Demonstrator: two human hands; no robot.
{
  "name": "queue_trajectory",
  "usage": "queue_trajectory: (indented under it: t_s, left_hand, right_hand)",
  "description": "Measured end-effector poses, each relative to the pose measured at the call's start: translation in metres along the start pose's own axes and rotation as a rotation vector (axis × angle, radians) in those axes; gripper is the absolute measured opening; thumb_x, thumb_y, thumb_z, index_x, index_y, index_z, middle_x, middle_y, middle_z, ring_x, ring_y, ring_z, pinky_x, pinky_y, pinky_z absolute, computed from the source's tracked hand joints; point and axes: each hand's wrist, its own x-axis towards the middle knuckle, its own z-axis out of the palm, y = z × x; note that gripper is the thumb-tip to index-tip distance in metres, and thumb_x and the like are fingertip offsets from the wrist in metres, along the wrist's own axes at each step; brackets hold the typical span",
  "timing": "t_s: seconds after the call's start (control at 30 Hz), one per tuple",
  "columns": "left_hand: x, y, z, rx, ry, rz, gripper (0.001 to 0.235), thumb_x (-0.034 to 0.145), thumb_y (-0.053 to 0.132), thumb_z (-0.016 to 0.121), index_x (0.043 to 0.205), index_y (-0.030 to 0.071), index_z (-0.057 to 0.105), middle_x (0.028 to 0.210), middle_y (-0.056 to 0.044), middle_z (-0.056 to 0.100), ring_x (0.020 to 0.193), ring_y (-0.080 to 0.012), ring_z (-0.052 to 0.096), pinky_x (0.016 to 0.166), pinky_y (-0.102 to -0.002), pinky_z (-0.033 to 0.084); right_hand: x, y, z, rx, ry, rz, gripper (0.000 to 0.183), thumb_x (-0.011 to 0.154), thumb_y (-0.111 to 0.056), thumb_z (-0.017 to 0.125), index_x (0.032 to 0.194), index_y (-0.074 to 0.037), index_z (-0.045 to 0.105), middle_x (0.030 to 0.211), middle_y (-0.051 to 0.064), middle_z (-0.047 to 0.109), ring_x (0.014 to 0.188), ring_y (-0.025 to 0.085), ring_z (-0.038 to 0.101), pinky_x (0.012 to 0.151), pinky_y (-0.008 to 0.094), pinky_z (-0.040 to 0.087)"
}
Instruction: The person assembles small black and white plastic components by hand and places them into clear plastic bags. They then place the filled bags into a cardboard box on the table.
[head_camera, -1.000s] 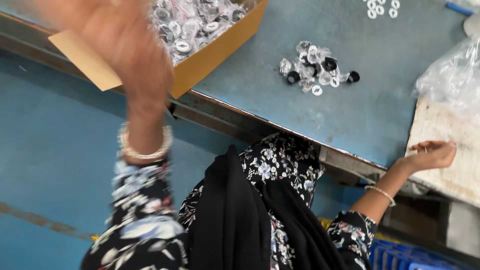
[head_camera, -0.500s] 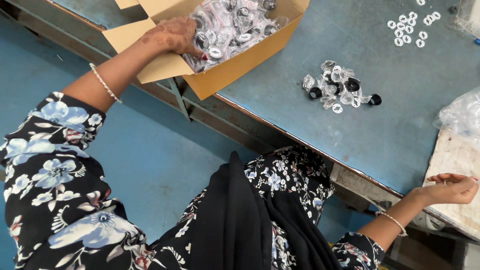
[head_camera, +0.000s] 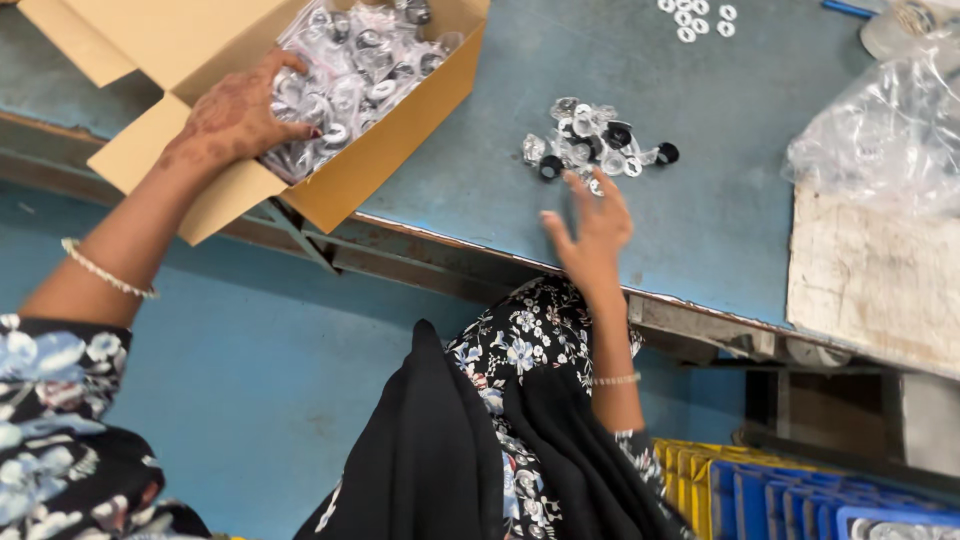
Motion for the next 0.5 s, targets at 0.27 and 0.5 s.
queue_trajectory:
  t_s: [0.27,0.5]
  left_hand:
    - [-0.014,0.013,-0.003,0.007,0.062,-0.059,0.064,0.078,0.061,0.081,0.129,0.025,0.065,0.122,-0.014,0.070,0.121,-0.0357,0.061,0.099,-0.051,0.047]
    - [-0.016,0.018,0.001,-0.015,0.159,-0.115,0.058,0.077,0.058,0.083,0.124,0.028,0.067,0.111,-0.012,0.072,0.113,-0.0337,0.064,0.092,-0.050,0.049]
  right_hand:
    - [0.052,-0.009,0.021,-0.265,-0.267,-0.156,0.051,0.105,-0.049,0.053,0.154,-0.035,0.049,0.171,0.004,0.023,0.159,0.031,0.009,0.119,0.070,0.001]
    - [0.078,0.049,0.003,0.040,-0.116,-0.103,0.047,0.095,-0.013,0.060,0.141,-0.027,0.062,0.162,0.005,0.042,0.151,0.027,0.035,0.120,0.060,0.019]
